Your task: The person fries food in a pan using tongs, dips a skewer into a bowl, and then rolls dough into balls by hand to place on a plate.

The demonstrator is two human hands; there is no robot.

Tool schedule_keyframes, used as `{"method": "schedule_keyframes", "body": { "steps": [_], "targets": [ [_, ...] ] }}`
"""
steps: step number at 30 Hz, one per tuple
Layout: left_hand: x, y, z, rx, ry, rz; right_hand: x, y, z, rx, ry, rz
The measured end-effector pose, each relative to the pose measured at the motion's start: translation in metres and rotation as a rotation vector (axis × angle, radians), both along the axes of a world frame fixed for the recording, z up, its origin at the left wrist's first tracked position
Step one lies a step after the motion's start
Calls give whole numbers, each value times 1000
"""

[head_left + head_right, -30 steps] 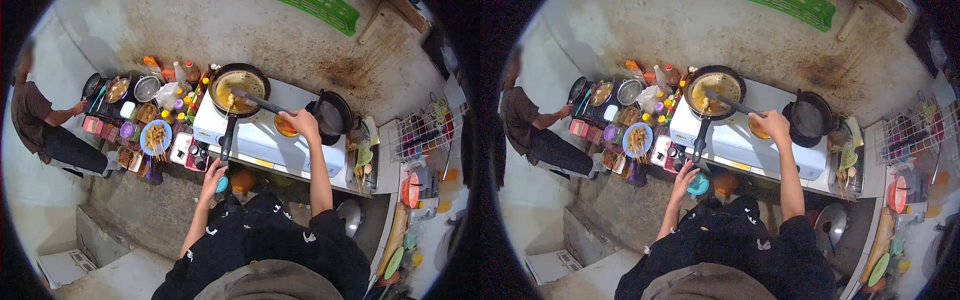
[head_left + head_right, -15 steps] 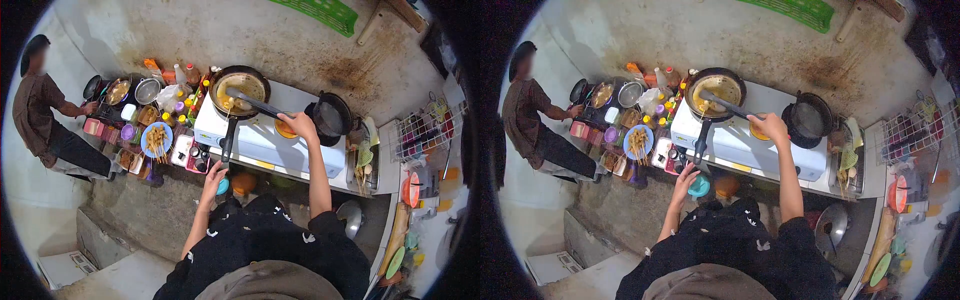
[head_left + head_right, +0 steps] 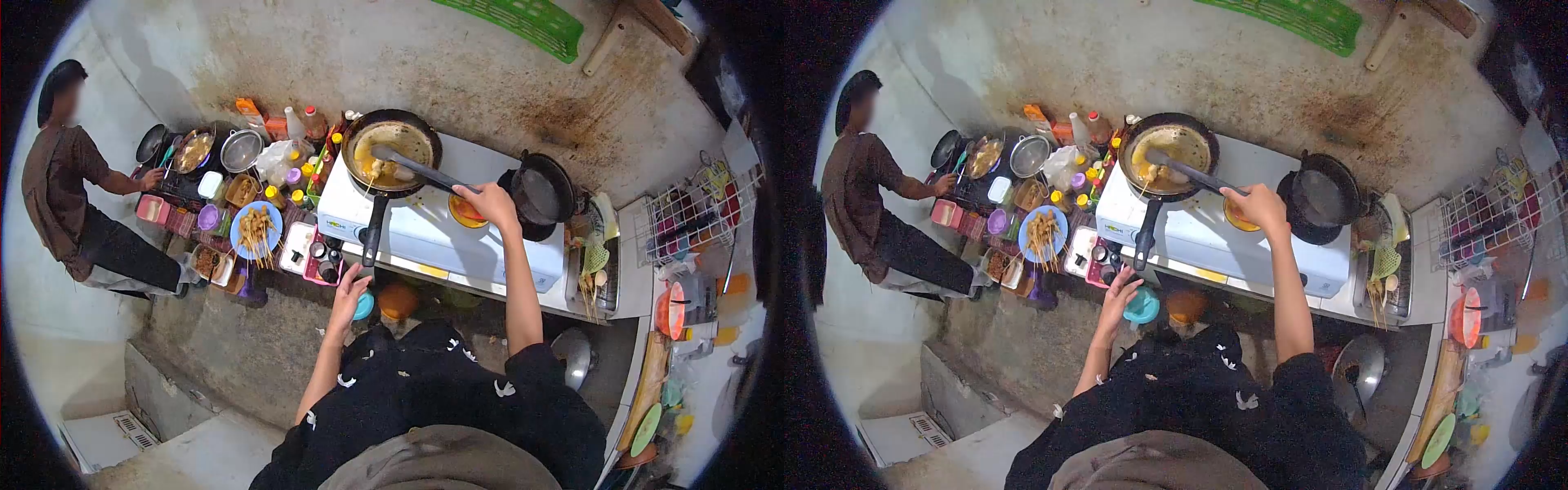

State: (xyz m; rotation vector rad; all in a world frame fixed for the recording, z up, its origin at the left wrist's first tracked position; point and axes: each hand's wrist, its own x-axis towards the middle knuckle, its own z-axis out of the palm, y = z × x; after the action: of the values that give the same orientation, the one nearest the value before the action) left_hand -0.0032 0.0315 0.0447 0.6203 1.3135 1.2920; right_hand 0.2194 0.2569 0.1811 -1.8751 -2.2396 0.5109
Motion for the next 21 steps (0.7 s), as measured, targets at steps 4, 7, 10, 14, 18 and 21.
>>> {"method": "schedule_keyframes", "body": {
  "steps": [4,7,10,14,18,21],
  "targets": [
    [-10,14,-17,-25,1,130,-4,0,-2,-111,132,-40],
    [-23,34,-19,-7,59,187,-2,1,-8,-86,102,-44],
    [-34,56,-19,31,151,248,-4,3,-5,-147,121,-45],
    [-44,83,-18,105,163,194,-6,-1,-10,-26,97,-45],
    [-45,110,-30,60,196,251,-5,2,-16,-110,250,-53],
    [-54,120,-29,17,230,118,-10,-3,-13,-49,150,-90]
  ]
}}
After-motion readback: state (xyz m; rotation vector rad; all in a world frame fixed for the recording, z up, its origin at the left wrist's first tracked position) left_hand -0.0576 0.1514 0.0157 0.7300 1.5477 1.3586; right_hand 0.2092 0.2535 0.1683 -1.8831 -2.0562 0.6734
